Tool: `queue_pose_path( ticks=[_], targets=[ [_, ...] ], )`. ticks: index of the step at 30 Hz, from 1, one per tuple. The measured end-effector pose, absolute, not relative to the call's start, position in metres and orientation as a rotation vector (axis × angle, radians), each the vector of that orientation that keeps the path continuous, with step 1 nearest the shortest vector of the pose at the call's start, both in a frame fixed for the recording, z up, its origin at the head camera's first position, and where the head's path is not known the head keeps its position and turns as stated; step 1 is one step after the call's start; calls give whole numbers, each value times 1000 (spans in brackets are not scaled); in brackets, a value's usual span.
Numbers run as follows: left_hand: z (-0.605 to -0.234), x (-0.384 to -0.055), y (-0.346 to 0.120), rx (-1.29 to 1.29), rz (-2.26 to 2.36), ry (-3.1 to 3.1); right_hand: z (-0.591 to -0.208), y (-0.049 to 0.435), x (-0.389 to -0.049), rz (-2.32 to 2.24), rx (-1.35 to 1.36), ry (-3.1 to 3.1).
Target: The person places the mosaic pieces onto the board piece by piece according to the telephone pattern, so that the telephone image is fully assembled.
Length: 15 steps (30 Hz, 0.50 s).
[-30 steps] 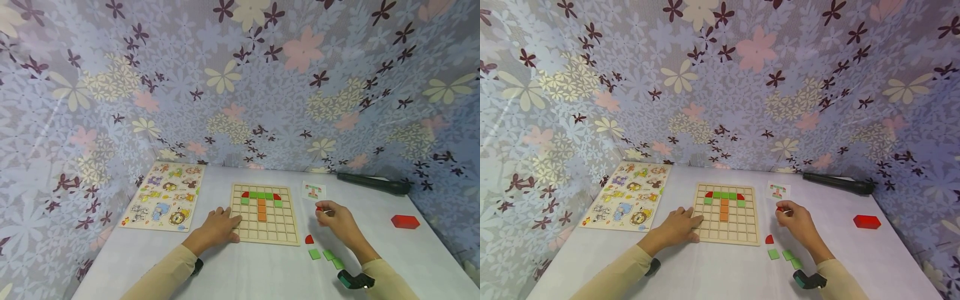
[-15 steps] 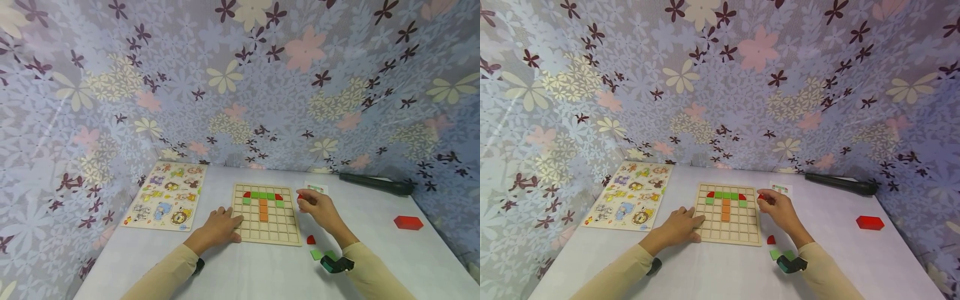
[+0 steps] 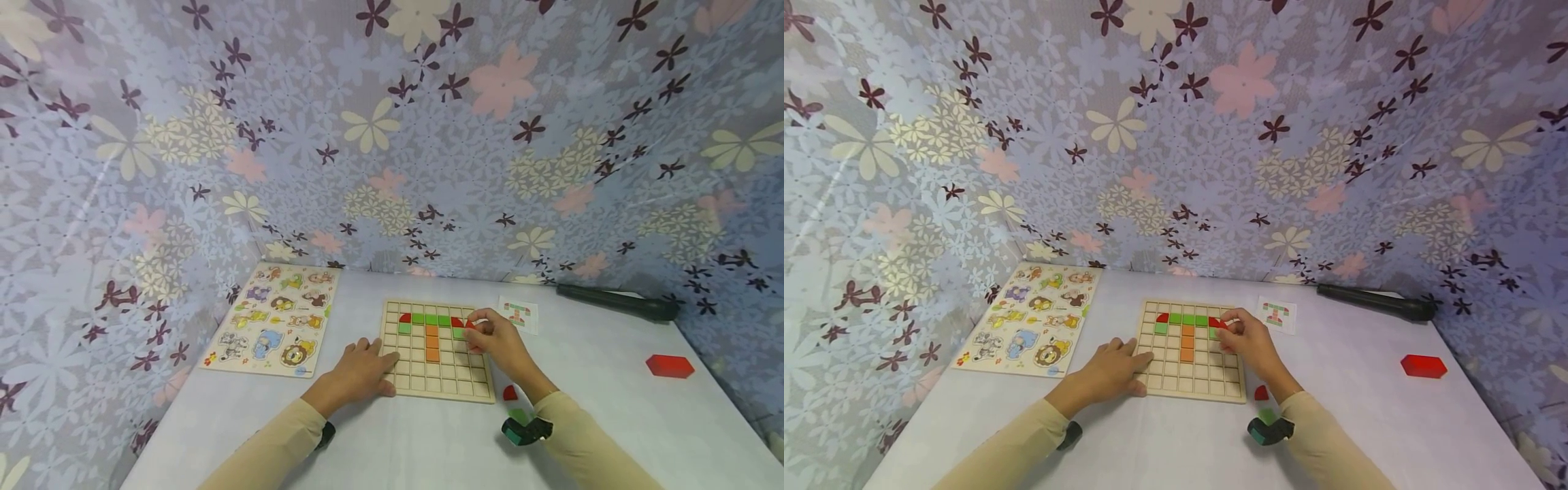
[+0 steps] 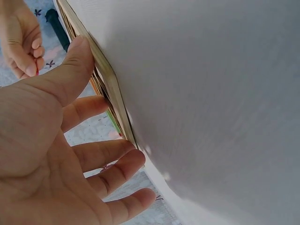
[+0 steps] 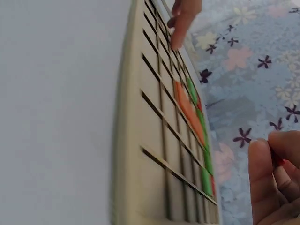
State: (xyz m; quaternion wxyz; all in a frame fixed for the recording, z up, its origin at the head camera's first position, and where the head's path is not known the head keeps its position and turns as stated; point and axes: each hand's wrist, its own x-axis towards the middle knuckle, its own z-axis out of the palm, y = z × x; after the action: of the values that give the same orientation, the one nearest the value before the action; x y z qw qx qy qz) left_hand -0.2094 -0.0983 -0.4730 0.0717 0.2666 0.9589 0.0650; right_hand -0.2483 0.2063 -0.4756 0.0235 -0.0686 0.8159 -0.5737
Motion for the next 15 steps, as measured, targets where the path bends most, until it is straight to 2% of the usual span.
queue_pose_path(
  ticks=[9,15],
  targets=[
    [-473,-209,-98,807,176,2889,-493,187,-242,-1843,-21,2368],
    [-472,-210,-98,792,176,2880,-498,178,-239,-1633,-35,2538]
  ],
)
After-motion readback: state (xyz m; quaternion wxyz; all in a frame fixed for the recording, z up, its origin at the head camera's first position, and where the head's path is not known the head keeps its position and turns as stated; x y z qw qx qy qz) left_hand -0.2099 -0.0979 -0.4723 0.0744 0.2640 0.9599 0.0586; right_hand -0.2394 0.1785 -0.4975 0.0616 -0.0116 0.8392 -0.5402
